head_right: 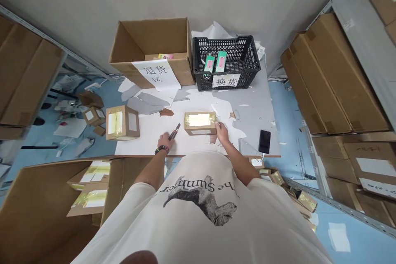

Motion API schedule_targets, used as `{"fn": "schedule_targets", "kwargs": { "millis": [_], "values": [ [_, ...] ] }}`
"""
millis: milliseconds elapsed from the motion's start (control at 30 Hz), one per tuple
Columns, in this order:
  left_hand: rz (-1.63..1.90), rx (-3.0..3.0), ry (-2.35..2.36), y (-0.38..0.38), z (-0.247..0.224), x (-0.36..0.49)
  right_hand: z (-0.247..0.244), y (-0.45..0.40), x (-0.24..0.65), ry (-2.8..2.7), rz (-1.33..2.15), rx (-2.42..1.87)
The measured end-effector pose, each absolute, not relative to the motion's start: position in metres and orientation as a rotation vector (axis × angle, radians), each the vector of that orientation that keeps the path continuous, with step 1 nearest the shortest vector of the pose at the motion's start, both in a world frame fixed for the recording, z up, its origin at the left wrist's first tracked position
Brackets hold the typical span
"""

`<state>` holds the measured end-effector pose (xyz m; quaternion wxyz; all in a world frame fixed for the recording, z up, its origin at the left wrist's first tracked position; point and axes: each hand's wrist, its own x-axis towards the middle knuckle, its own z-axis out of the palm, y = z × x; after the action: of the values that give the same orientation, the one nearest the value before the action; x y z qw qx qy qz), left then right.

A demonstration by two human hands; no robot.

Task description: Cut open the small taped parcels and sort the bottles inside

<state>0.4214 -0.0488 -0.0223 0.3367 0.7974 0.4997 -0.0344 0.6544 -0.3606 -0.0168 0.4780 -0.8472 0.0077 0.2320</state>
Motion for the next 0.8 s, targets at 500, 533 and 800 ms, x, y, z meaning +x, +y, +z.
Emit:
{"fn": "schedule_targets", "kwargs": {
  "millis": [500,533,800],
  "values": [
    [0.525,1.349,1.263,-0.062,-0.002,0.487,0.018,-0.462,0.667,-0.041,0.250,-2.850],
    [0.564,1.331,1.174,-0.063,0.002,0.493,0.023,-0.488,0.670,0.112,0.290,-3.017],
    [0.494,1.457,1.026,-0.076,0.023,0.513,0.035,-0.564,0.662,0.402,0.637,-3.144]
  ]
}}
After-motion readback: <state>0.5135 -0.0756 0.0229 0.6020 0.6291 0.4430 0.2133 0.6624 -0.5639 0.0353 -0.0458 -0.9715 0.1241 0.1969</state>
